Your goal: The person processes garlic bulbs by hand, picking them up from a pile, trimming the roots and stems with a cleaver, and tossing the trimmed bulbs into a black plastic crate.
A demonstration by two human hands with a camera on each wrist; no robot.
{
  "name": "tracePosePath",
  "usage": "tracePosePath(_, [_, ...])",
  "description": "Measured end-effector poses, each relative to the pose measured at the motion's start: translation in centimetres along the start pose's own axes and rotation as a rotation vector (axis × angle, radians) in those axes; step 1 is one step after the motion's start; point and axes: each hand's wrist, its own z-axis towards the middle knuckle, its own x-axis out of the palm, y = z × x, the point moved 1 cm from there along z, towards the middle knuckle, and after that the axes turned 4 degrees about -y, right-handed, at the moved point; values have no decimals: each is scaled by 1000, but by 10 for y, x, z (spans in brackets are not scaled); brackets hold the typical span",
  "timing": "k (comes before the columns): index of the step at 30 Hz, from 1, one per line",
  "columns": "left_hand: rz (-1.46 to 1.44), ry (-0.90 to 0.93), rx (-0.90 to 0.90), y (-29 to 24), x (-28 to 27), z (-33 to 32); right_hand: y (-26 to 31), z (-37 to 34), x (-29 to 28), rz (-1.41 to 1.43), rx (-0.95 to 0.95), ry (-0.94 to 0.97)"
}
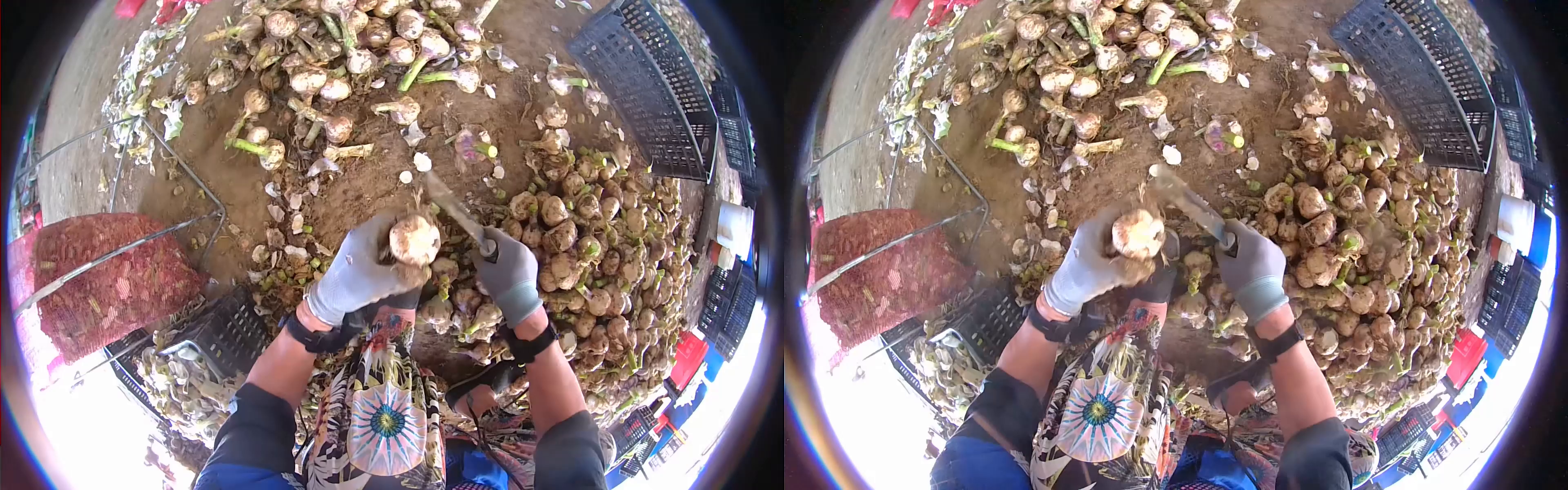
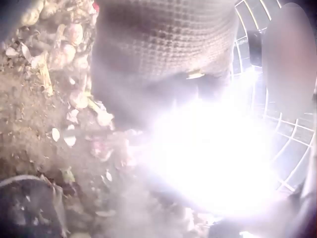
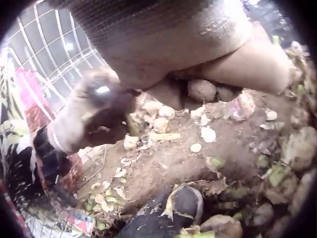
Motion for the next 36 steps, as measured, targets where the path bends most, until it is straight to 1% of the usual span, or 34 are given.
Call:
tracePosePath(1, [60, -41, -4, -1, 3, 4, -3, -1, 4, -3, 0, -2])
tracePosePath(2, [165, -61, 125, -4, 8, 7, -2, -2, 7, 252, 22, 17])
tracePosePath(3, [168, -56, 127, 2, 9, 8, 2, -3, 10, 512, 43, 39])
tracePosePath(4, [405, -49, 289, 12, 8, 9, 5, 0, 12, 552, 42, 96])
tracePosePath(5, [642, -42, 451, 17, 8, 10, 16, 2, 7, 558, 42, 95])
tracePosePath(6, [854, 59, 537, 11, 7, 11, 29, 5, 2, 522, -12, 158])
tracePosePath(7, [858, 63, 535, 9, 6, 10, 37, 8, 1, 486, -64, 221])
tracePosePath(8, [1042, 152, 554, 8, 6, 8, 38, 11, 5, 463, -152, 228])
tracePosePath(9, [1221, 244, 572, 8, 5, 5, 28, 9, 13, 468, -146, 231])
tracePosePath(11, [1276, 281, 567, -3, 11, 4, -19, 13, 46, 180, 57, 326])
tracePosePath(12, [1040, 239, 656, -21, 33, 5, -53, 3, 79, 155, 96, 365])
tracePosePath(13, [801, 189, 726, -29, 51, 6, -51, -8, 85, 155, 86, 380])
tracePosePath(14, [802, 181, 716, -28, 62, 13, -47, -19, 89, 318, 138, 381])
tracePosePath(16, [693, 314, 592, -30, 81, 38, -39, -33, 88, 641, 256, 345])
tracePosePath(17, [819, 63, 812, -21, 75, 63, -35, -37, 85, 802, 317, 318])
tracePosePath(18, [812, -14, 637, -27, 61, 87, -30, -38, 82, 964, 375, 290])
tracePosePath(19, [875, -119, 569, -20, 45, 115, -23, -33, 70, 1145, 470, 220])
tracePosePath(20, [935, -218, 492, -14, 28, 143, -24, -28, 57, 1048, 495, 193])
tracePosePath(21, [1108, -280, 282, -22, 17, 155, -31, -25, 47, 949, 521, 169])
tracePosePath(22, [1160, -325, 172, -1, -4, 174, -50, -20, 51, 892, 448, 97])
tracePosePath(23, [1057, -402, 100, 12, -20, 183, -57, -16, 53, 976, 475, 20])
tracePosePath(25, [1101, -503, 154, 42, -45, 191, -72, -13, 49, 948, 612, 88])
tracePosePath(26, [955, -454, 85, 43, -48, 183, -66, -10, 46, 948, 613, 89])
tracePosePath(27, [811, -405, 21, 41, -45, 168, -52, -4, 40, 941, 477, 44])
tracePosePath(28, [544, -398, 11, 32, -34, 149, -38, 3, 35, 933, 341, -4])
tracePosePath(29, [225, -334, -119, 32, -27, 135, -29, 7, 33, 937, 345, -4])
tracePosePath(31, [-48, -271, -114, 32, -12, 102, -11, 18, 30, 482, 60, -40])
tracePosePath(32, [-105, -144, -98, 50, -12, 94, 0, 22, 27, 309, -127, -127])
tracePosePath(33, [-2, -2, 44, 52, -12, 85, 10, 24, 21, 309, -127, -126])
tracePosePath(35, [146, 250, 368, 56, -11, 65, 27, 26, 12, -40, -276, -9])
tracePosePath(36, [30, 61, 253, 64, -8, 47, 31, 25, 11, -58, -312, -35])
